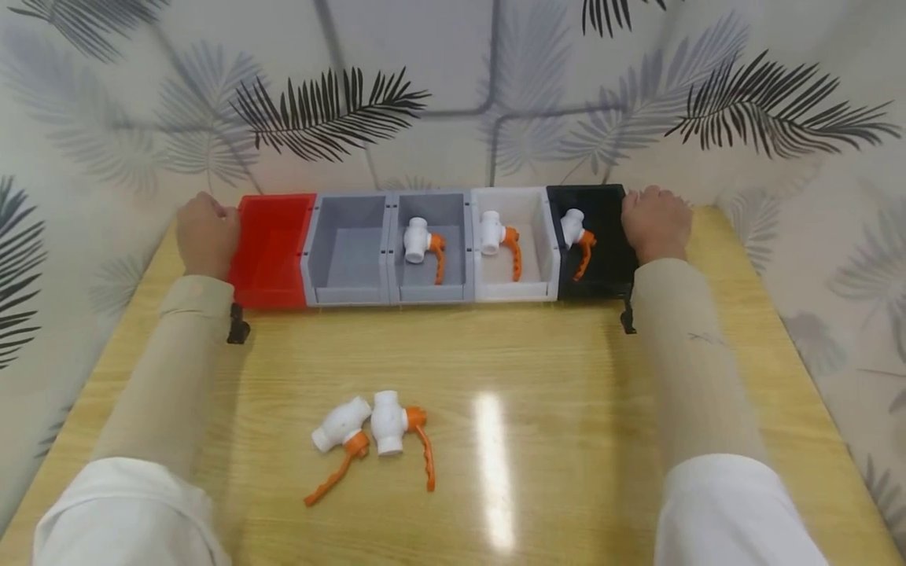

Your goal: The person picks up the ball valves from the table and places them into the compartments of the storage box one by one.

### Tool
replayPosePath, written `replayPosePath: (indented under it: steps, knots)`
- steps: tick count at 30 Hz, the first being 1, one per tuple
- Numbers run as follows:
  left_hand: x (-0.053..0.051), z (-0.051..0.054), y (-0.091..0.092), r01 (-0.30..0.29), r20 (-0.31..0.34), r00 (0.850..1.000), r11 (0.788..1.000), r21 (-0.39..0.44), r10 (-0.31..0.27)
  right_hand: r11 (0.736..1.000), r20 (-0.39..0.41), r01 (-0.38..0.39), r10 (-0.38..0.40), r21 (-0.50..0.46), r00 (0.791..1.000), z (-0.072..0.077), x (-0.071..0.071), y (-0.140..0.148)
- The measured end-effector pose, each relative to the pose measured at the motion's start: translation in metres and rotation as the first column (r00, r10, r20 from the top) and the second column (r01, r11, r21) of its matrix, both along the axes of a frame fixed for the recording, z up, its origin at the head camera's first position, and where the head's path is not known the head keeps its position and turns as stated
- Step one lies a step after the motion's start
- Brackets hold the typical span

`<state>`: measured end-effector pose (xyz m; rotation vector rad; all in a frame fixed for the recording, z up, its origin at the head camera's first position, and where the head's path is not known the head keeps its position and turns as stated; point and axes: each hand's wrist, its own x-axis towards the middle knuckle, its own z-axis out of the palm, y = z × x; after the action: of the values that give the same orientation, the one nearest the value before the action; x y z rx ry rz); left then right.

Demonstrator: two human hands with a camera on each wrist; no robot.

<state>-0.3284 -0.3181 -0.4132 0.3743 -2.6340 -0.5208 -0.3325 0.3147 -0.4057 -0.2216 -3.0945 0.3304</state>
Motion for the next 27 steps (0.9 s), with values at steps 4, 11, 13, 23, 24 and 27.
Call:
replayPosePath:
  steps: [4, 11, 13, 23, 24, 27]
  knots:
    - [-0.001, 0.001, -0.005, 0.001, -0.016, 1.000, 1.000, 0.012, -0.001, 1.000, 0.011, 0.015, -0.015, 0.020, 1.000, 0.002, -0.003, -0.004]
    - [-0.004, 0.001, -0.005, -0.013, -0.011, 1.000, 0.994, -0.106, 0.012, 1.000, 0.016, 0.025, -0.025, -0.015, 1.000, 0.002, -0.002, -0.003]
    - [-0.004, -0.001, -0.004, -0.007, -0.025, 1.000, 0.986, -0.167, 0.003, 0.999, 0.020, 0.029, -0.029, -0.024, 0.999, 0.001, -0.001, -0.003]
    - [0.009, 0.001, -0.006, -0.027, -0.133, 0.991, 0.975, -0.218, -0.002, 1.000, 0.011, 0.023, -0.024, 0.016, 1.000, 0.001, -0.001, -0.005]
    - [0.011, 0.002, -0.006, -0.023, -0.138, 0.990, 0.977, -0.210, -0.006, 1.000, 0.010, 0.024, -0.024, 0.018, 1.000, 0.001, -0.001, -0.005]
    - [0.020, 0.007, -0.008, 0.011, -0.142, 0.989, 0.983, -0.182, -0.038, 0.999, 0.025, 0.022, -0.023, 0.026, 0.999, 0.002, 0.000, -0.004]
